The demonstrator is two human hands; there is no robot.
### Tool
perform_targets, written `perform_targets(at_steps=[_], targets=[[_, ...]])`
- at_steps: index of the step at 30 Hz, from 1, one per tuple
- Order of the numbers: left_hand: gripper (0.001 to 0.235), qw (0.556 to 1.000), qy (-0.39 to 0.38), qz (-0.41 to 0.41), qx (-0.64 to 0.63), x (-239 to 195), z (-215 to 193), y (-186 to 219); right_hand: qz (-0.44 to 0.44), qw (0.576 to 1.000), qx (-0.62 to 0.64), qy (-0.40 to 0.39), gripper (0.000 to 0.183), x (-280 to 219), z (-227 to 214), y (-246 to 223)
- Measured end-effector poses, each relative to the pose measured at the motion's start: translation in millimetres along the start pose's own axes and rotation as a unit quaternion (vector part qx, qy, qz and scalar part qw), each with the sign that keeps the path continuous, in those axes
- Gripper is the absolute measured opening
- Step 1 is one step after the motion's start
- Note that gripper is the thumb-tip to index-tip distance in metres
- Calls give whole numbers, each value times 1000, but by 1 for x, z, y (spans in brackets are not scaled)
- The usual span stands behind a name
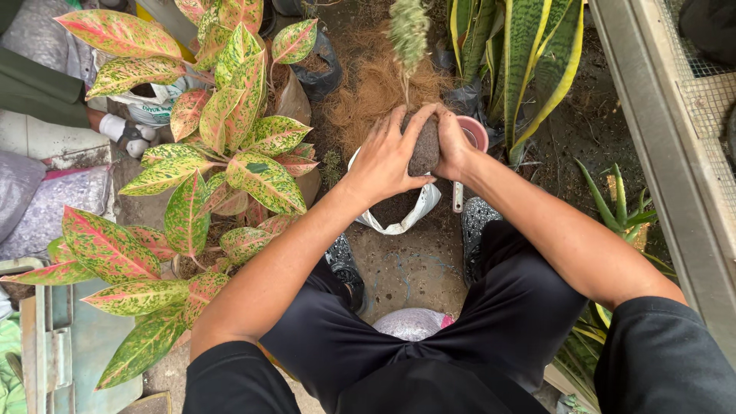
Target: The person sits on the ground and repeatedly wraps a small plant's root ball with soil and fibrous material by hand. They add soil from a white bag and press it around the roots, occasionally dipping the root ball into a pink cup of water.
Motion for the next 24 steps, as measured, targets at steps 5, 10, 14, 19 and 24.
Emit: perform_targets(at_steps=[5,10,14,19,24], targets=[[111,999,-4,-32,-19,0,11,-8,-29,999,-6,14,53,1,-1,3],[109,1000,12,-6,-26,4,15,-11,-27,999,-23,40,49,-1,2,0],[111,1000,13,-5,-5,4,13,-9,-33,999,-12,31,50,-4,5,-2],[113,1000,11,-16,-21,-2,8,-6,-29,998,-25,47,52,-4,7,-1],[108,999,19,-11,-31,-3,10,-12,-38,998,-20,36,51,-2,7,2]])
Point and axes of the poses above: each hand's wrist, its own x-axis towards the middle knuckle, its own z-axis out of the palm, y = z × x, the point moved 2 cm from there along x, towards the middle knuckle, and after that the axes turned 6 degrees about -x, right-handed, at the moved point
